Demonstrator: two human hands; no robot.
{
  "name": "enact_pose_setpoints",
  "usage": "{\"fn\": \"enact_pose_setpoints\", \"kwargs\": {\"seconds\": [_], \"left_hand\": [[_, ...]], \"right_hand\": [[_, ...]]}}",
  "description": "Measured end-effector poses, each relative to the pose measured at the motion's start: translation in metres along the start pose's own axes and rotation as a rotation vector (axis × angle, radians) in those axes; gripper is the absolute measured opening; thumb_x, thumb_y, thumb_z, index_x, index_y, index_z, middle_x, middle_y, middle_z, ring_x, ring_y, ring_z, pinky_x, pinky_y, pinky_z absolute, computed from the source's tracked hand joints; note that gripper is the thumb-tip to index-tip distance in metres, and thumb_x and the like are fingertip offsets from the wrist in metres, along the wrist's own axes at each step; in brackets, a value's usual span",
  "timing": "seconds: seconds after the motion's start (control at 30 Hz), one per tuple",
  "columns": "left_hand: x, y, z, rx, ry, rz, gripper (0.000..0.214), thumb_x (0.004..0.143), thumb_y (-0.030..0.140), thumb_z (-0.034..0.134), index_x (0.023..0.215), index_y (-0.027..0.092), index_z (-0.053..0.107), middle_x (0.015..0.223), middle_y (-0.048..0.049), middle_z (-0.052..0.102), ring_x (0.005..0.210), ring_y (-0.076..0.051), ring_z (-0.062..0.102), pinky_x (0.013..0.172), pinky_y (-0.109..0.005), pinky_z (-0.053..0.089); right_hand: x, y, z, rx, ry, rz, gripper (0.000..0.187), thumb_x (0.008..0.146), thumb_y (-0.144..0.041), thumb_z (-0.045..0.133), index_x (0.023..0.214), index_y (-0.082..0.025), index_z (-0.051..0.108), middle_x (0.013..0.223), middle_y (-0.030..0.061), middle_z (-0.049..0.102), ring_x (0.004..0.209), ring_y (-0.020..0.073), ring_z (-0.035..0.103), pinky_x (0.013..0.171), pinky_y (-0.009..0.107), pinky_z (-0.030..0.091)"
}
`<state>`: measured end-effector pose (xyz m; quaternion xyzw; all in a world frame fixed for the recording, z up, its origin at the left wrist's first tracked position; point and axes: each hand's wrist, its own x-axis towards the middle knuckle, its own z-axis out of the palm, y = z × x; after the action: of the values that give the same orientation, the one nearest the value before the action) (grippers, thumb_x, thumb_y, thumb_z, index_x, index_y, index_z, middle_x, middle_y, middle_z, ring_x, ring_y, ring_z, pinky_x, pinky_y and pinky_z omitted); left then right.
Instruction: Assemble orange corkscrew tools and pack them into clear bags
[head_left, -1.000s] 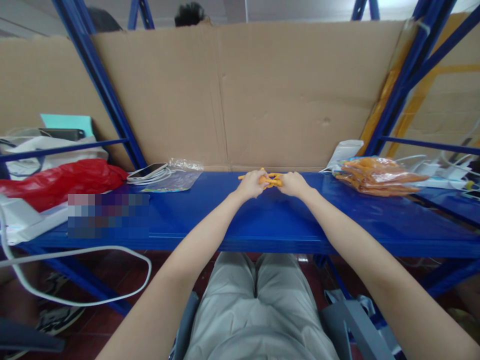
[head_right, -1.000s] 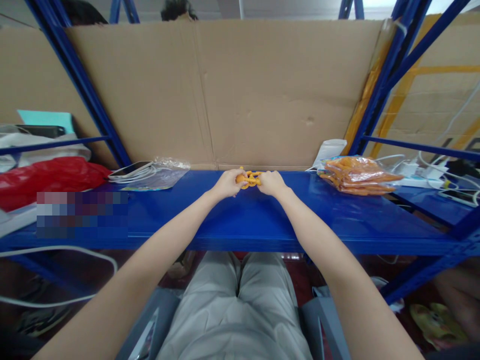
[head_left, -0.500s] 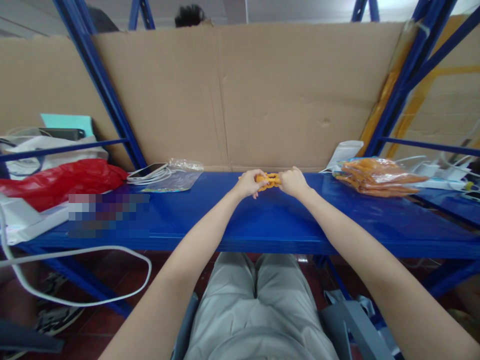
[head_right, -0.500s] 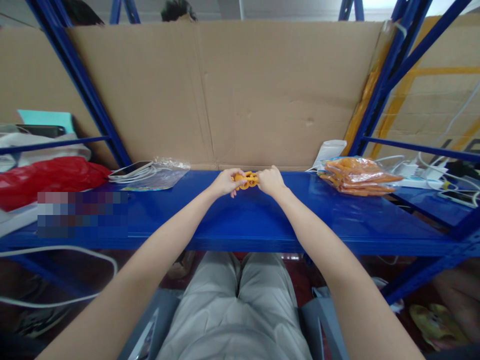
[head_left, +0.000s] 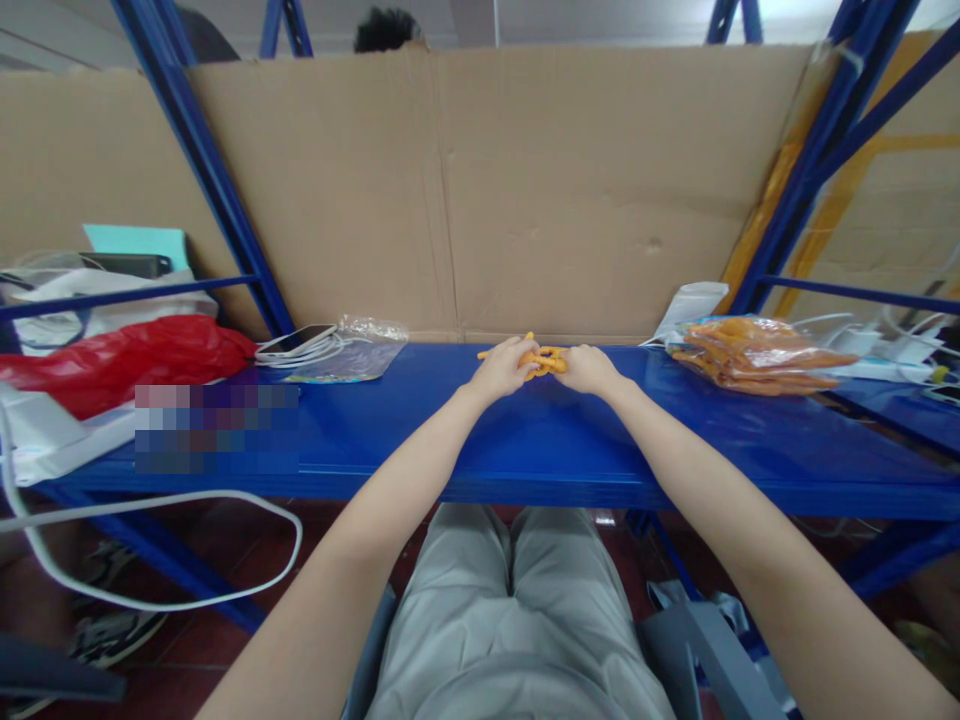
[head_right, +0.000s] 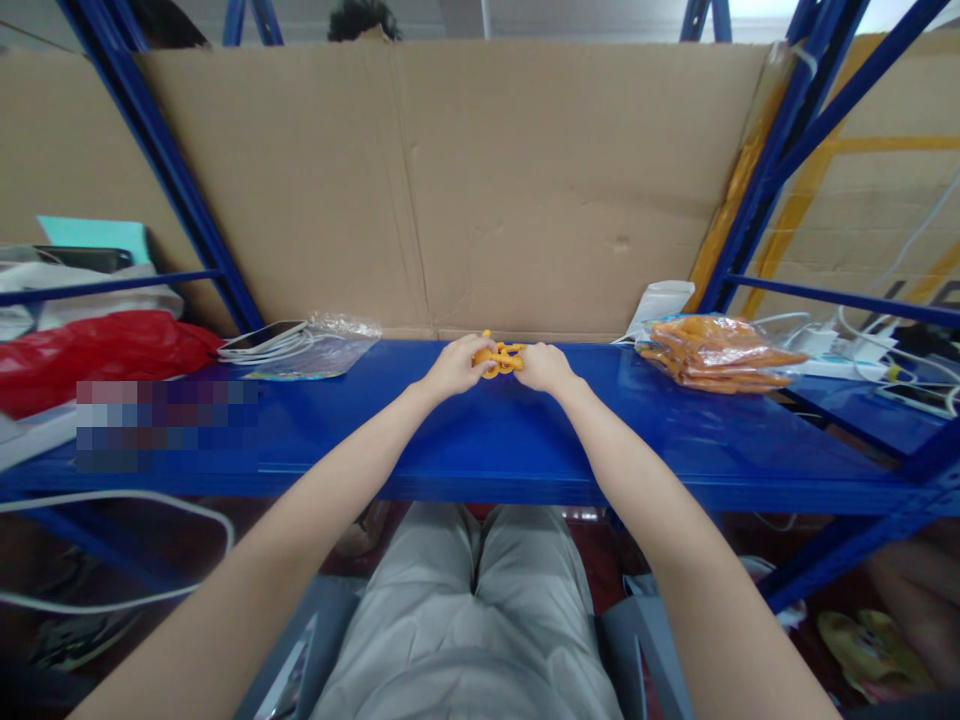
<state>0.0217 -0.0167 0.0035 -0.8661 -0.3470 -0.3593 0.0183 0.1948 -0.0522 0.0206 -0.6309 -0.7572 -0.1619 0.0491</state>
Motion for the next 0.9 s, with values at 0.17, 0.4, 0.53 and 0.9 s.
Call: {"fn": "enact_pose_setpoints", "kwargs": {"seconds": [0.17, 0.4, 0.53, 0.9], "left_hand": [[0.0, -0.002, 0.0, -0.122, -0.017, -0.101, 0.011, 0.08, 0.013, 0.067, 0.09, 0.017, 0.065, 0.089, -0.0034, 0.069, 0.089, -0.018, 0.066, 0.083, -0.03, 0.051], [-0.001, -0.001, -0.004, -0.17, -0.028, -0.173, 0.012, 0.08, 0.013, 0.067, 0.091, 0.016, 0.064, 0.087, -0.0029, 0.07, 0.085, -0.016, 0.067, 0.081, -0.029, 0.052], [0.0, 0.0, -0.005, -0.132, -0.035, -0.152, 0.014, 0.079, 0.01, 0.067, 0.092, 0.016, 0.066, 0.091, -0.0041, 0.071, 0.089, -0.017, 0.067, 0.085, -0.03, 0.051], [0.0, -0.008, 0.002, -0.019, 0.003, -0.096, 0.017, 0.08, 0.012, 0.065, 0.095, 0.018, 0.067, 0.102, -0.0061, 0.071, 0.099, -0.02, 0.064, 0.092, -0.033, 0.047]], "right_hand": [[-0.002, 0.0, -0.001, -0.013, 0.067, -0.02, 0.035, 0.093, -0.03, 0.048, 0.116, -0.015, 0.069, 0.108, 0.0145, 0.074, 0.101, 0.0265, 0.069, 0.084, 0.033, 0.045], [0.0, 0.001, -0.001, 0.015, 0.052, -0.058, 0.033, 0.093, -0.027, 0.047, 0.112, -0.015, 0.071, 0.107, 0.0141, 0.074, 0.1, 0.0255, 0.069, 0.077, 0.029, 0.044], [0.001, 0.002, 0.002, 0.059, 0.039, -0.048, 0.031, 0.092, -0.027, 0.049, 0.113, -0.017, 0.071, 0.106, 0.0112, 0.075, 0.098, 0.0238, 0.07, 0.074, 0.026, 0.045], [0.008, 0.006, 0.011, 0.185, 0.062, -0.076, 0.027, 0.09, -0.031, 0.055, 0.105, -0.018, 0.073, 0.105, 0.0098, 0.075, 0.096, 0.024, 0.07, 0.075, 0.026, 0.047]]}}
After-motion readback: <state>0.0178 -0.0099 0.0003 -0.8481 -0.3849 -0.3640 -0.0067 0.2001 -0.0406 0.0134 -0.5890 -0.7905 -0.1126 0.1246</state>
